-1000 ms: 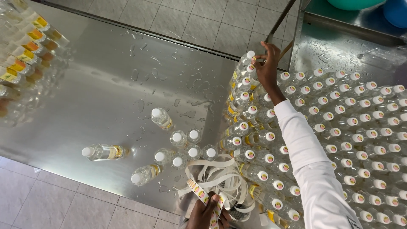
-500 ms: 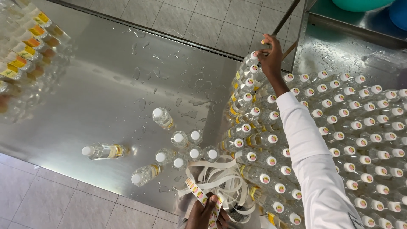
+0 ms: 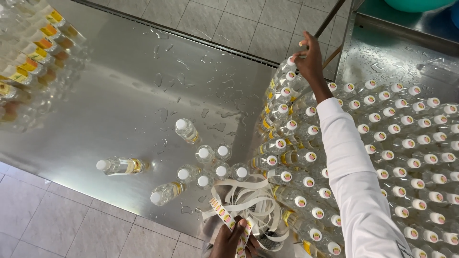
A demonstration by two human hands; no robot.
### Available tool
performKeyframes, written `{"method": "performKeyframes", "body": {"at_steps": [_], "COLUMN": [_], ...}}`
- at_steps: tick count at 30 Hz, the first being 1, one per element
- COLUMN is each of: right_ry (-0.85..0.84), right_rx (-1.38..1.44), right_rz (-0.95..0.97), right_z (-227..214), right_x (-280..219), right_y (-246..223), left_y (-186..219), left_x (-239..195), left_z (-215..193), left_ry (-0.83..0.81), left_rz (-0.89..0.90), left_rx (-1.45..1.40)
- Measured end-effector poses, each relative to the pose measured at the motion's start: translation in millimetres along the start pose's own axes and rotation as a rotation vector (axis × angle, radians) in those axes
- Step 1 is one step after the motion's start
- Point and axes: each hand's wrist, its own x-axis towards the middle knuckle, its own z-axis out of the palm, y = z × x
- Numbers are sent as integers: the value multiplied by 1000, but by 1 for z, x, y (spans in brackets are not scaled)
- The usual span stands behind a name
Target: The person applies small printed labels to the caps of clear plastic bottles arranged on a stainless steel table. They peel each label from a roll and press it onto a bottle cap, then place the labeled bottle into a larger group of already labeled bottles.
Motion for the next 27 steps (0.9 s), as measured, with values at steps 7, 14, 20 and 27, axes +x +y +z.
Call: {"method": "performKeyframes", "body": {"at_steps": [7, 14, 20, 27], "right_ry": [155, -393, -701, -486], "right_rx": [61, 101, 140, 154], "right_rz": [-23, 230, 244, 232], "right_z": [-2, -34, -5, 18], "right_x": [0, -171, -284, -315], "right_y": [16, -208, -226, -214], "left_y": [0, 1, 11, 3], "left_x": [-13, -24, -47, -59], "left_z": [-1, -12, -21, -41], "left_ry": [-82, -175, -216, -221], "left_rz": [105, 139, 140, 152], "left_rx": [22, -5, 92, 80]}}
